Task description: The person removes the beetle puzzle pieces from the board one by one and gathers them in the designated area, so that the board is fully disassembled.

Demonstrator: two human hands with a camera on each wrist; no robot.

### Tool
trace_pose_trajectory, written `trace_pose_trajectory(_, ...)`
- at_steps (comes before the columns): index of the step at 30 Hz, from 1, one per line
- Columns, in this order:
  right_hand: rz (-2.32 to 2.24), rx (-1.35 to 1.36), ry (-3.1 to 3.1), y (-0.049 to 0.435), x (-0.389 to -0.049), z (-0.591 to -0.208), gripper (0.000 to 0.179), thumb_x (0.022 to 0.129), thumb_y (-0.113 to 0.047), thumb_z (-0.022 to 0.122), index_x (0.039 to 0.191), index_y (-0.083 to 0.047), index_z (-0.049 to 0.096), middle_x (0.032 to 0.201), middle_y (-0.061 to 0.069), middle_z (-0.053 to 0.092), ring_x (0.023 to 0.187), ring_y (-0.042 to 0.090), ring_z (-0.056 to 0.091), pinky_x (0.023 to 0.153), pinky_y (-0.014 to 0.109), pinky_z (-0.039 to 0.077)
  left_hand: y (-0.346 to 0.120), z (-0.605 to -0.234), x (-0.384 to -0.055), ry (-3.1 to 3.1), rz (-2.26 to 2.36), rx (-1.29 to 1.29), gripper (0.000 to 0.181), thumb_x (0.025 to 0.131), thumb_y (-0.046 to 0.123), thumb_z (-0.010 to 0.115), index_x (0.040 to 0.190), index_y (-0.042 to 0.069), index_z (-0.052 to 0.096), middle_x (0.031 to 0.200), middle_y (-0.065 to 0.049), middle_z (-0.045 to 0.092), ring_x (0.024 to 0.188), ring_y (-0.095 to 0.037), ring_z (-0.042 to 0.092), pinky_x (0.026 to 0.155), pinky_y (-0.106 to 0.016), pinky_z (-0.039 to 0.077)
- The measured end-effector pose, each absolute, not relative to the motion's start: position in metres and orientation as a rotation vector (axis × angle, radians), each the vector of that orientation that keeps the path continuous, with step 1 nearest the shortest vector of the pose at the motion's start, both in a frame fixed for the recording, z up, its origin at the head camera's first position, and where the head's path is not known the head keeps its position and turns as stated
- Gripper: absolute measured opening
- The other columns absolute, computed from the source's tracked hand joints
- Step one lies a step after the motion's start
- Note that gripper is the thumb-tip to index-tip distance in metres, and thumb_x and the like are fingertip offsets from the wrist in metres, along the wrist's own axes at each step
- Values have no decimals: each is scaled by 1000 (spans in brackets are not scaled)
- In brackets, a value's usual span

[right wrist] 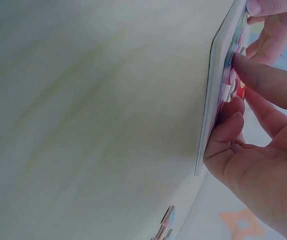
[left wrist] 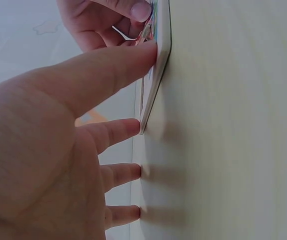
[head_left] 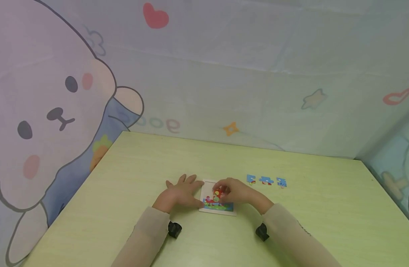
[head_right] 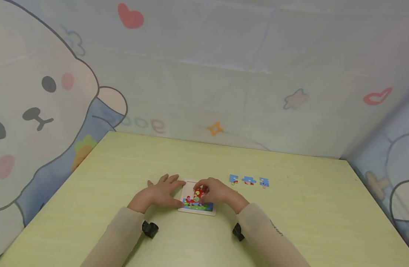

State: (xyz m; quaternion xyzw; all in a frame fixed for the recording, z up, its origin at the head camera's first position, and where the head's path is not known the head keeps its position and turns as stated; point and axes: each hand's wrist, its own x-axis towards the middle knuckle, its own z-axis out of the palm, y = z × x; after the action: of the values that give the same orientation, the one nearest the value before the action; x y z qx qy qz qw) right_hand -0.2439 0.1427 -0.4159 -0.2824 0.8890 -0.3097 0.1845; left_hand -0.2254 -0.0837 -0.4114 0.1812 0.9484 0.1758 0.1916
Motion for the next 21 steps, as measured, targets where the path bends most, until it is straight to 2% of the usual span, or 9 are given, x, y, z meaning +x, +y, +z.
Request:
trace_pose_trajectory(12, -948, -747, 2504, 145, -241, -413, 20, 91, -2, 60, 109, -8, 66, 93, 3, 61, 80, 15, 55, 71, 26, 49, -84, -413, -225, 2674, 503, 507, 72, 83, 45, 70, 145, 22, 43, 158, -9, 24, 146, -42, 11, 98, -81, 6)
trace_pose_trajectory(21, -968, -726, 2523, 147, -244, -416, 19, 92, -2, 60, 108, -9, 68, 92, 3, 64, 77, 14, 54, 67, 24, 48, -84, -413, -225, 2679, 496, 506, 72, 83, 46, 71, 145, 22, 44, 158, -10, 24, 145, -43, 12, 98, -81, 7)
